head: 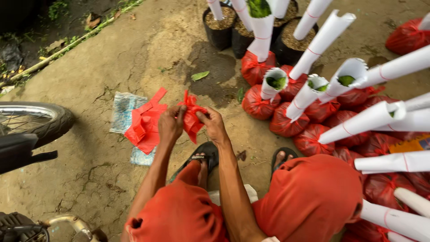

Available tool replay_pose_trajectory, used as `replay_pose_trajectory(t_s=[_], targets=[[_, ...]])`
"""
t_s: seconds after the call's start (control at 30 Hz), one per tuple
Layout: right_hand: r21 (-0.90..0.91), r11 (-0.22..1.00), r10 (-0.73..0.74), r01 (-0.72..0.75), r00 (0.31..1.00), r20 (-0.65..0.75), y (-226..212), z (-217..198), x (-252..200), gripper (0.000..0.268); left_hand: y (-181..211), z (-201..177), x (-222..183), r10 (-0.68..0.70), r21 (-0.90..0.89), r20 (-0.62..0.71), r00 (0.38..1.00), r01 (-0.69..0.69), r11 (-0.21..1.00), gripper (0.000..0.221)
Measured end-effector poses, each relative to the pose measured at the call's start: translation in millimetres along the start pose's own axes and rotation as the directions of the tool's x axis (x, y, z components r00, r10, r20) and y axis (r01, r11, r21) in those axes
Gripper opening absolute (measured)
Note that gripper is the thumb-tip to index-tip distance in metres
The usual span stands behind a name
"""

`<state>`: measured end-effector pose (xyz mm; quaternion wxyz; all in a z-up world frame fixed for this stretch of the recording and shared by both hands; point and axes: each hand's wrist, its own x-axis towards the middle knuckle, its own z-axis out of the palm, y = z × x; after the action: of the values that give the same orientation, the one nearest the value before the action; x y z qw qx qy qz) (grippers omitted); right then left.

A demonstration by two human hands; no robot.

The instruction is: The person takes small potted plants and places them into red plastic bags. They then tie the bags closed and set them aside. The person repeats this process for several plants.

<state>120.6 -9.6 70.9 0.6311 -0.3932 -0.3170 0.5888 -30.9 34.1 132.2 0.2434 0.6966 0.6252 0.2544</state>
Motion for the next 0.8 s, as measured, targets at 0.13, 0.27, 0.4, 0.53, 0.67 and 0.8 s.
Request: replay_pose_trajectory(t_s=[0.13,0.27,0.4,0.53,0.67,0.8], targets=[[0.265,0.959,-0.088,0.100,0.994,-0.058,-7,-3,-6,0.020,14,-14,1,0.123,0.149,0.007,0.992,-0.122,0.981,0.038],[0.421,0.895,-0.074,0.147,0.980,-0.186,-14,-28,-8,0.024,12,-24,18,0.173,0.095,-0.194,0.966,-0.157,0.983,0.036],[0.377,0.874,-0.280,0.306,0.952,-0.124,-11,-34,-8,0.052,6,-39,23,0.183,0.184,-0.227,0.956,-0.142,0.972,0.040],[0.437,0.891,-0.094,0.120,0.992,-0.080,-21,-41,-16,0.021,15,-57,12,0.134,-0.172,0.019,0.991,-0.129,0.977,0.026],[0.128,0.992,0.030,-0.021,0.997,-0.073,-35,-47,-22,0.055,33,-69,-4,0.394,-0.096,0.062,0.917,-0.388,0.917,0.021],[0.112,0.994,0.017,0.006,0.978,-0.207,-43,-39,-20,0.076,49,-67,-10,0.489,-0.040,0.157,0.858,-0.489,0.871,0.015]])
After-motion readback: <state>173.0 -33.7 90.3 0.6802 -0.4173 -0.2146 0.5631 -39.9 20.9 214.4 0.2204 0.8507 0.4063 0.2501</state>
